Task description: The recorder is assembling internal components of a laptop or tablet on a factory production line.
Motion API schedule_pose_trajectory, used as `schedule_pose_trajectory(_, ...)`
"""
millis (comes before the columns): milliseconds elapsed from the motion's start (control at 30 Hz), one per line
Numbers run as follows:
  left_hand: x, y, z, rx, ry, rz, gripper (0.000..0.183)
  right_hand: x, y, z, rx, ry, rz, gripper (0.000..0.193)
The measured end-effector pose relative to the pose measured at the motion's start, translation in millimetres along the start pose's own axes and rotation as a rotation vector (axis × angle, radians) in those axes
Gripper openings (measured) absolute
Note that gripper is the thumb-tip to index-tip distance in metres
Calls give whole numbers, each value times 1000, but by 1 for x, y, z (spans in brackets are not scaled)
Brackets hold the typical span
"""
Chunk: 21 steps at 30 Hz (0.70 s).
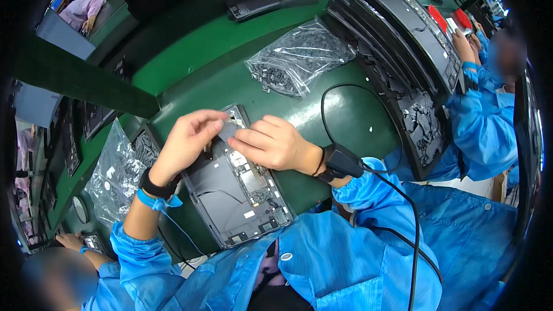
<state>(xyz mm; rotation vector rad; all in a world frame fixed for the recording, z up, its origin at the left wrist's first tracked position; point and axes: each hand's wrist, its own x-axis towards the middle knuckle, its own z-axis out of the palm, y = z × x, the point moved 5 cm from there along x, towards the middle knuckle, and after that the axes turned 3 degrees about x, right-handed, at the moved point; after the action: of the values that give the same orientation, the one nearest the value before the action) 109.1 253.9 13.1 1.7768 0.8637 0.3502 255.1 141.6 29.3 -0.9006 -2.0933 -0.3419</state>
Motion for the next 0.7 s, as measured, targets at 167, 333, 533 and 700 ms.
schedule_pose_trajectory(167,11,-5,-20,470,311,263,21,6,12,12,-122,-89,7,31)
schedule_pose_trajectory(333,10,-3,-11,482,310,280,15,6,16,25,-117,-120,33,28)
schedule_pose_trajectory(533,8,2,-6,664,358,362,12,0,16,35,-34,-138,65,25)
schedule_pose_trajectory(700,6,3,-1,751,382,420,7,-1,17,31,-4,-168,185,27)
